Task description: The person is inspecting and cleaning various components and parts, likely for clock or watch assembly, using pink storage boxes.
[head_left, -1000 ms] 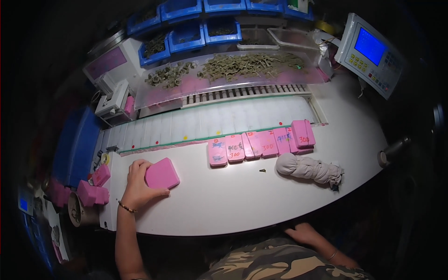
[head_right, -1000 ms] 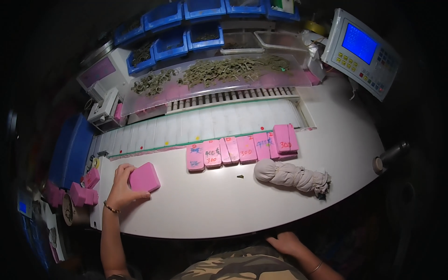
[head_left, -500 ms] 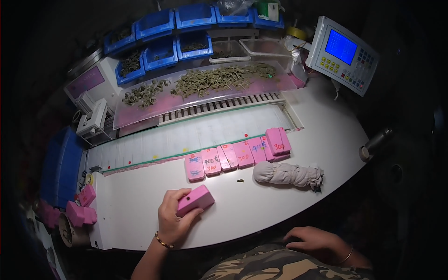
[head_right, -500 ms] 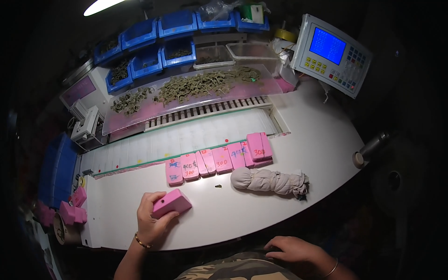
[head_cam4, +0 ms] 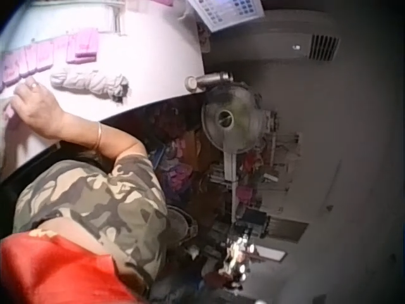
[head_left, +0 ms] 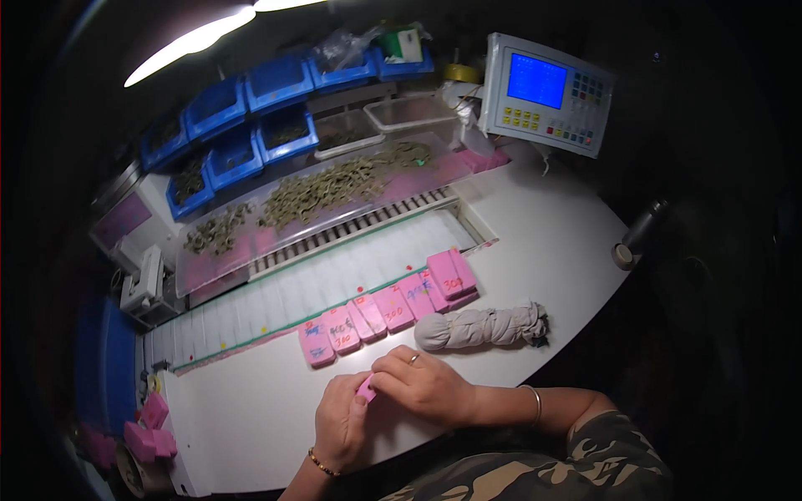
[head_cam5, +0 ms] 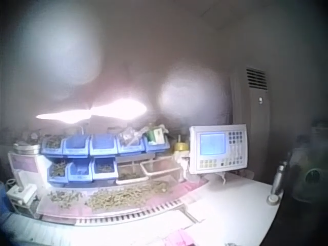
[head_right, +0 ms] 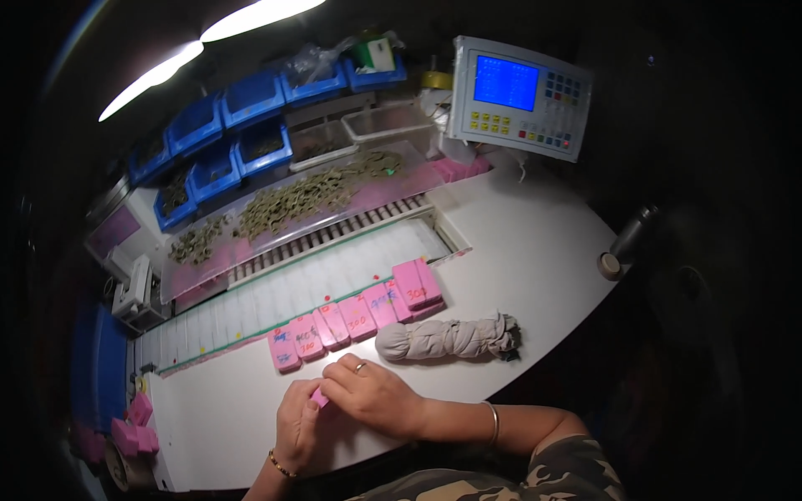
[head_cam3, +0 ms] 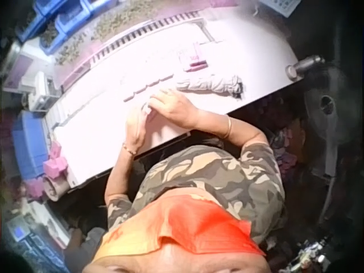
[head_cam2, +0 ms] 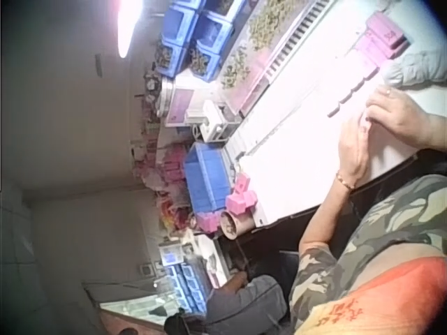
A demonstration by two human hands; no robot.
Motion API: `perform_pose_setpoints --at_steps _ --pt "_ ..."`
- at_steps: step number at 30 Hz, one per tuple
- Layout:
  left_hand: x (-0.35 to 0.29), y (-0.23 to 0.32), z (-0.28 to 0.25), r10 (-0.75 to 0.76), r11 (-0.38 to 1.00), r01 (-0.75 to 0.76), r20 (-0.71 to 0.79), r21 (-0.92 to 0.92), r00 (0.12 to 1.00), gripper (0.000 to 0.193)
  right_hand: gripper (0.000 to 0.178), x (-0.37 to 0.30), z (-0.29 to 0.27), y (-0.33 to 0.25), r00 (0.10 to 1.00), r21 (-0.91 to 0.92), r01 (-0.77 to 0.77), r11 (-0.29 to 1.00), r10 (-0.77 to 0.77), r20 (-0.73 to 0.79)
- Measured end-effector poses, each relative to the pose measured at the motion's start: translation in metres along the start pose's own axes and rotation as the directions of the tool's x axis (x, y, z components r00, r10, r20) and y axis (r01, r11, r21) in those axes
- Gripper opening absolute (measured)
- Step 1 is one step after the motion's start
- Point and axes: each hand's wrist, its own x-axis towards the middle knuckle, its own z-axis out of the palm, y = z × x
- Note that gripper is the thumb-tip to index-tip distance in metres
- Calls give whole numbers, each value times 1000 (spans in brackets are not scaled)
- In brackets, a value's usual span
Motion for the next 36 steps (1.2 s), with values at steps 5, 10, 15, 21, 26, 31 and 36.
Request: perform_pose_setpoints --at_steps 5,10,15,21,26,31,36 --pt "1 1 2 -96 995 96 39 -9 995 28 22 1 5 0 999 -56 44 997 -42 32" --pt "-3 -3 3 -87 996 87 30 -19 996 28 21 -1 8 -5 991 -74 118 990 -122 -46" --pt "3 -4 -4 -255 953 264 72 -152 964 31 21 1 6 -3 984 -147 176 973 -175 16" --pt "11 -38 -5 -364 895 356 22 -270 931 35 15 -36 -4 -11 992 15 125 992 -125 -34" --pt "11 -39 -4 -515 787 485 26 -381 857 32 22 -38 7 -8 997 156 -65 986 71 -35" --pt "4 -36 8 -524 712 443 7 -545 852 33 29 -3 16 -6 937 196 -294 935 323 -134" --pt "6 -32 7 -569 634 489 67 -600 820 35 51 4 10 4 977 142 -206 968 212 -32"
